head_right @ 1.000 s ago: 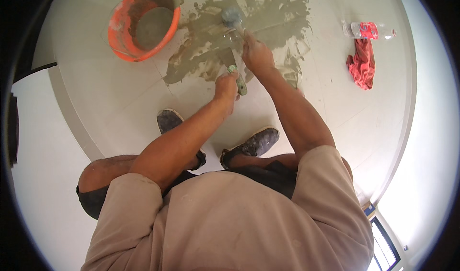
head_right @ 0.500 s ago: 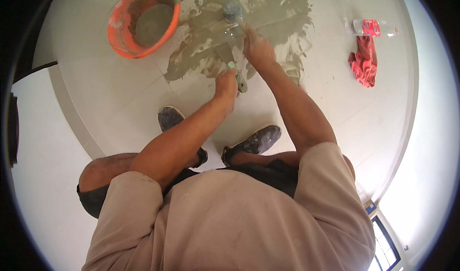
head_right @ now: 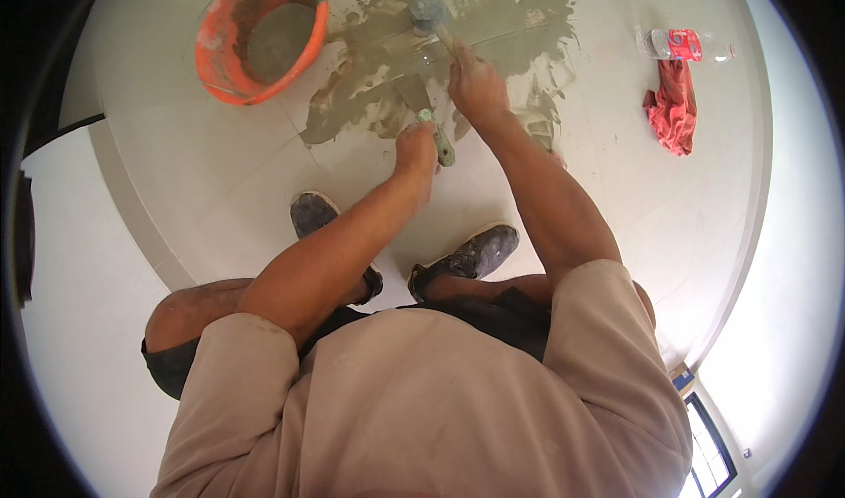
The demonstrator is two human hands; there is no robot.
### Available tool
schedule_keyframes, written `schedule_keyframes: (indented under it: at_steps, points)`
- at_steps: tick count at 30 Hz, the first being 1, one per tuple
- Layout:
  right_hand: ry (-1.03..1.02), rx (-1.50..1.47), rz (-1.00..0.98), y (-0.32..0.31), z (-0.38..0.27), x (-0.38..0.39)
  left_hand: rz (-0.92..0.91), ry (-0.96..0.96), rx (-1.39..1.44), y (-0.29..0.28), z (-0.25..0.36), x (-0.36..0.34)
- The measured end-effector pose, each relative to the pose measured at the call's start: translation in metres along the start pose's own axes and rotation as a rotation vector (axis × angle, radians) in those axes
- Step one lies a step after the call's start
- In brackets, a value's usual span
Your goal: The person applies grout to the gaps between floor tiles using a putty knife and a hammer, wipes the surface with a red cloth, and cleans the tiles using a sponge and water from a bottle.
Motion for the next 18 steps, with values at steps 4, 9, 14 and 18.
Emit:
schedule_keyframes:
  at_steps: [4, 9, 14, 18]
  points:
    - [0.003, 0.019, -0.029, -0.002, 0.003, -0.008, -0.031, -0.033, 0.037, 0.003, 0.010, 0.001]
    - [-0.041, -0.014, 0.041, 0.002, -0.011, -0.006, -0.011, -0.032, 0.037, -0.001, 0.002, -0.005]
    - [0.050, 0.034, -0.079, 0.008, 0.002, -0.006, 0.065, 0.006, 0.049, 0.000, 0.001, -0.010]
    - [-0.029, -0.022, 0.030, 0.004, -0.010, -0.010, -0.030, -0.009, 0.077, -0.003, 0.004, -0.009]
Point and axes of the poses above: each hand's wrist, its own x-axis away from the middle knuckle, its own y-axis out of the palm, z = x × y, the point moved 5 cm from there along -x, towards the middle knuckle, and after that the axes turned 13 degrees about -x, right-handed, at the moved point
